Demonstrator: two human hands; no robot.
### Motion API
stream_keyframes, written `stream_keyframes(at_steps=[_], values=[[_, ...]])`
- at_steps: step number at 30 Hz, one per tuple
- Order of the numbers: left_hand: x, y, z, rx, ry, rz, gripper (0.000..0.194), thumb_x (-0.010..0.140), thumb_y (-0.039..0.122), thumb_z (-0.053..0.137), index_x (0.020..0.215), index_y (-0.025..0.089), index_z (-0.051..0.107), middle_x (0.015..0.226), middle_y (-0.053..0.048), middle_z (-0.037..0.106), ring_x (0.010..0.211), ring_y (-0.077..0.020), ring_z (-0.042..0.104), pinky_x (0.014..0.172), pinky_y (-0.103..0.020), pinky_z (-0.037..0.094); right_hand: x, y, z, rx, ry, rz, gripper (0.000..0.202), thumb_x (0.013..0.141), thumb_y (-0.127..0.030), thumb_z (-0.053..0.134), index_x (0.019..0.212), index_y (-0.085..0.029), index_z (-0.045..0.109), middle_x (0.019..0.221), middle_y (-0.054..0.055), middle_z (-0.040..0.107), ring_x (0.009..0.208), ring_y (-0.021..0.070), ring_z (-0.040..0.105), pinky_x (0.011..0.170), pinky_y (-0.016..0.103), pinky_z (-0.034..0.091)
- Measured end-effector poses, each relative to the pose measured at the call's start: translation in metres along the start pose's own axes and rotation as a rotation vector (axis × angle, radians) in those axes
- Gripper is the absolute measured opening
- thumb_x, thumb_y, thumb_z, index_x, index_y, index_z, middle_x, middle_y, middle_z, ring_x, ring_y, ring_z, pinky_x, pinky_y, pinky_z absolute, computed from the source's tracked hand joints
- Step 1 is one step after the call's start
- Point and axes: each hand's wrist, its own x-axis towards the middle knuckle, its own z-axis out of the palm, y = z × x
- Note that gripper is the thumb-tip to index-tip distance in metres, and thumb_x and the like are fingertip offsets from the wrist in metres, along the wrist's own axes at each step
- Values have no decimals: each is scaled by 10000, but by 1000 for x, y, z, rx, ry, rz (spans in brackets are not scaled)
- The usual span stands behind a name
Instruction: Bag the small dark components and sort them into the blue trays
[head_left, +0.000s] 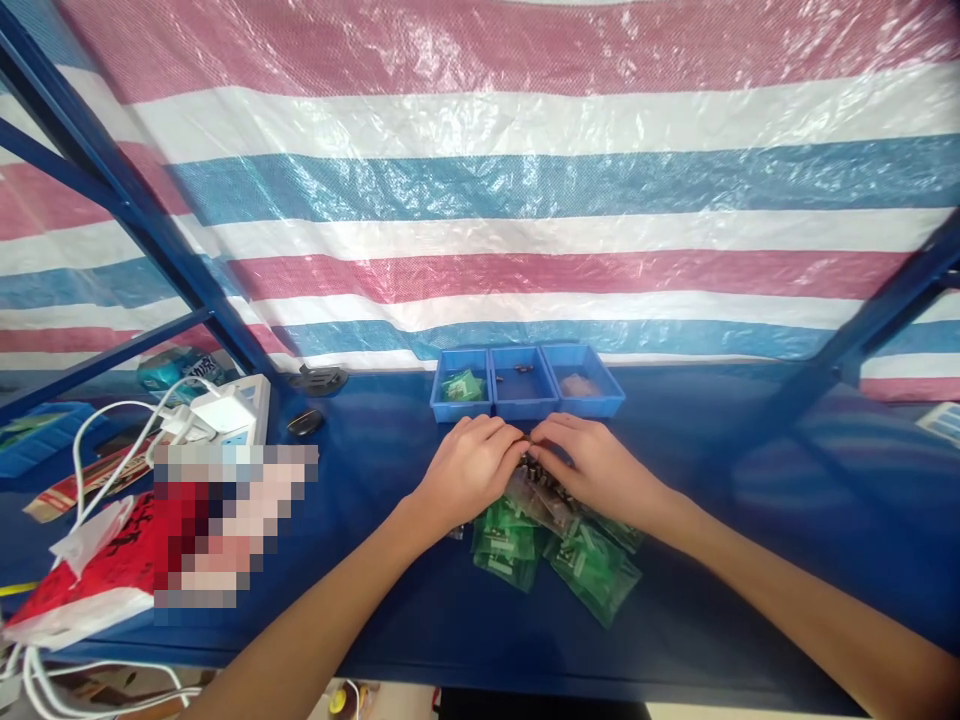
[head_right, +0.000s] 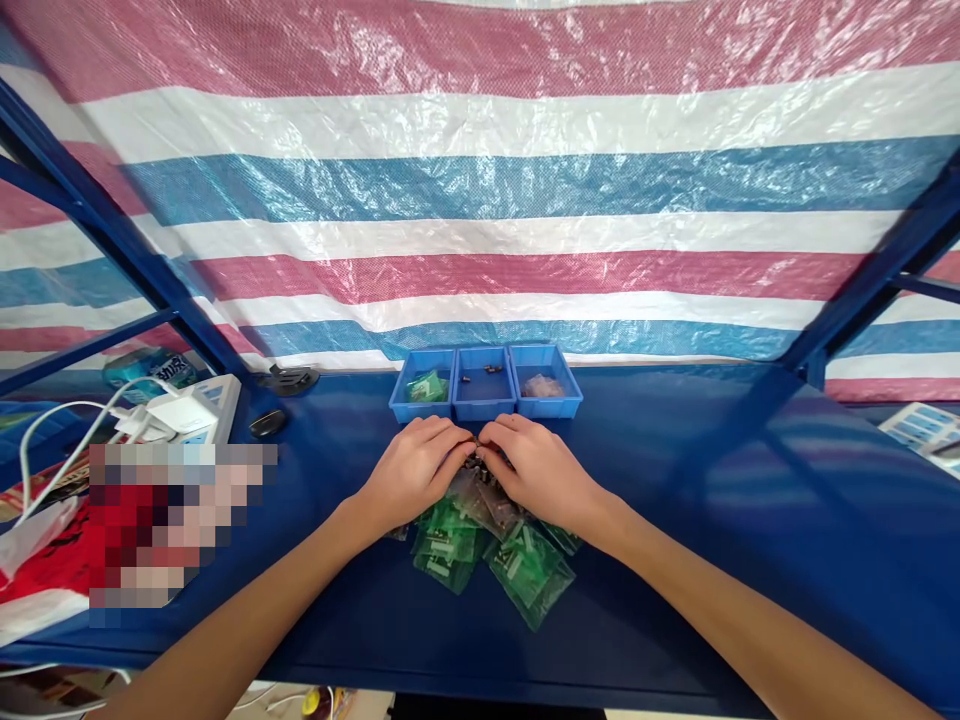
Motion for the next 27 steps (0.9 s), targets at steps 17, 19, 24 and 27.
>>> stream_keyframes(at_steps=[17, 19, 24, 27], values=[[0, -5, 4, -161, 62, 7, 180, 1060, 231, 443, 1091, 183, 613, 1024, -53, 678, 944, -210, 626, 835, -346, 495, -2, -5, 13, 132, 85, 18, 232, 1055, -318, 457, 871, -219, 558, 777, 2, 593, 696, 172, 572, 632, 302, 403], [1, -2, 2, -167, 71, -37, 191, 1066, 248, 424, 1072, 185, 604, 1015, -58, 663, 967, -220, 610, 838, -349, 479, -3, -3, 15, 165, 126, 31, 75, 1027, -260, 490, 1003, -226, 553, 844, 7, 620, 734, 177, 597, 638, 296, 428], [4, 1, -2, -297, 78, -150, 245, 1080, 305, 387, 977, 191, 577, 934, -46, 595, 891, -197, 580, 778, -323, 442, -4, -4, 17, 192, 217, 0, 280, 967, -147, 517, 1230, -244, 522, 1009, 35, 641, 810, 183, 633, 664, 287, 477], [4, 2, 1, -386, 76, -183, 289, 1086, 320, 366, 908, 190, 552, 877, -24, 538, 823, -169, 552, 745, -306, 422, -3, -6, 19, 192, 238, -6, 221, 968, -157, 536, 1171, -243, 556, 946, 21, 656, 792, 182, 637, 665, 285, 475]])
